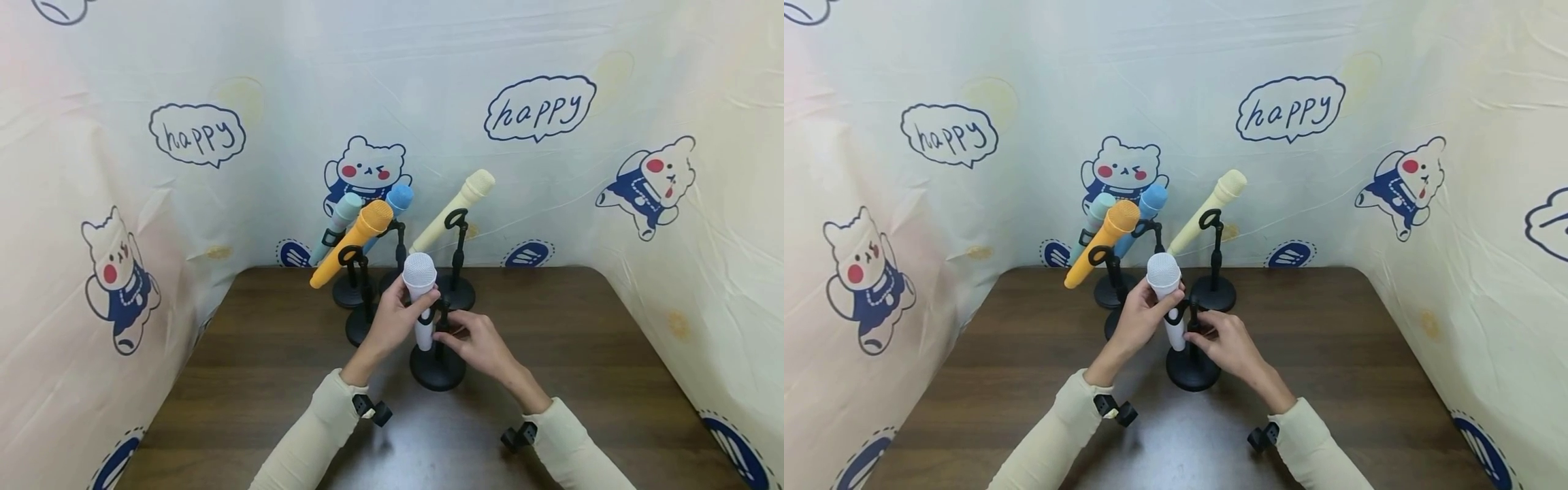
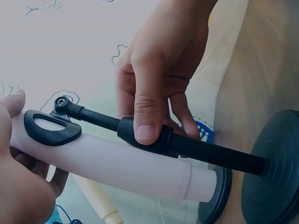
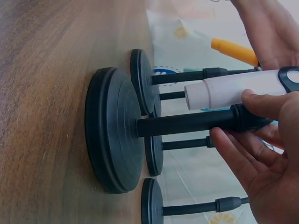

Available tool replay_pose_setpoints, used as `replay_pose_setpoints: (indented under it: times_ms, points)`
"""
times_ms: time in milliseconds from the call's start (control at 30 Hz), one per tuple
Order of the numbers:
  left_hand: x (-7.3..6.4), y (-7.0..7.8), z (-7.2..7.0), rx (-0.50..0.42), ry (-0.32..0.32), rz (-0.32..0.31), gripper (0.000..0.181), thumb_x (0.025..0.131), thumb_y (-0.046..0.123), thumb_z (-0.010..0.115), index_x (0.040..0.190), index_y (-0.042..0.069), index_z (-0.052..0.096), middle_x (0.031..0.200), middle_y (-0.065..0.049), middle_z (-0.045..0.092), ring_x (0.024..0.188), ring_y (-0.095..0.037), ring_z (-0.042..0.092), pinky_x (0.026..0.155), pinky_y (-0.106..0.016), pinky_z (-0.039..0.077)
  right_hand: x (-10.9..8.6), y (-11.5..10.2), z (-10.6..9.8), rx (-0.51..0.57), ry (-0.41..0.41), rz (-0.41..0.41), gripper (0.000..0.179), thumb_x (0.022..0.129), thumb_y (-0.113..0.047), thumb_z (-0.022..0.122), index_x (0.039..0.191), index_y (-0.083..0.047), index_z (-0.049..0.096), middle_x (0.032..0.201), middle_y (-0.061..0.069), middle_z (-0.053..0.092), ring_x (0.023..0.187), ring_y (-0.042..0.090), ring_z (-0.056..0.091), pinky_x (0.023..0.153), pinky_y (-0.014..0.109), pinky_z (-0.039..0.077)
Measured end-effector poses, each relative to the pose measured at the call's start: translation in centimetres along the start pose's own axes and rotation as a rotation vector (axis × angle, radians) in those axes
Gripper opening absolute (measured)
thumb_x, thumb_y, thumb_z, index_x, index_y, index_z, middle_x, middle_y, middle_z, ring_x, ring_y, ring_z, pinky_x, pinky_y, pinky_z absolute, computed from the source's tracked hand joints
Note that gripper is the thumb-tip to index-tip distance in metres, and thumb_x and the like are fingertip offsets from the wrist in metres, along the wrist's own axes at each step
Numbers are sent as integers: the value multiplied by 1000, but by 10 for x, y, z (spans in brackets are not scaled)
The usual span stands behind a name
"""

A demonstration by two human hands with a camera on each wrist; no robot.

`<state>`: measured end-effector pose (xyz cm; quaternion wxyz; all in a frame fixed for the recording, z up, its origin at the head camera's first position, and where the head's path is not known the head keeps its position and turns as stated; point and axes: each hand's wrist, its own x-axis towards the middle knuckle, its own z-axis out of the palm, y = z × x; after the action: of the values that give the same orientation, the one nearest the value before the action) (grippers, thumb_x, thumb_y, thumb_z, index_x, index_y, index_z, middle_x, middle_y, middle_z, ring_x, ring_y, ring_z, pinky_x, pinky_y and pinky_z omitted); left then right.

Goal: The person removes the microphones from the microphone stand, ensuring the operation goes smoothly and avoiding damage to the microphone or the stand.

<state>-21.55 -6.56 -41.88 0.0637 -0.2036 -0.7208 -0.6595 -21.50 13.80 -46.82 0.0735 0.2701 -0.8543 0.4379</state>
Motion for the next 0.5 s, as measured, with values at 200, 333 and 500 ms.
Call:
replay_pose_setpoints:
  times_ms: [200,333,500]
  points:
    - [1,5,-3,5,-1,-6,45,103,13,71,143,3,54,133,-19,68,125,-33,65,116,-62,48,0,-2,1,-2,-15,2,11,95,-15,82,103,-10,76,102,5,78,90,19,78,77,33,67]
    - [5,13,-6,4,5,24,45,104,10,70,144,1,53,132,-22,68,126,-36,65,115,-61,50,1,-2,2,-13,-13,-8,11,95,-15,82,104,-10,76,102,4,78,90,18,78,77,31,67]
    - [13,23,-8,-2,2,81,44,103,7,68,144,-1,52,129,-24,67,123,-37,65,115,-60,50,1,-2,1,-7,-5,-2,12,94,-13,83,104,-9,77,101,5,77,89,19,78,77,34,67]
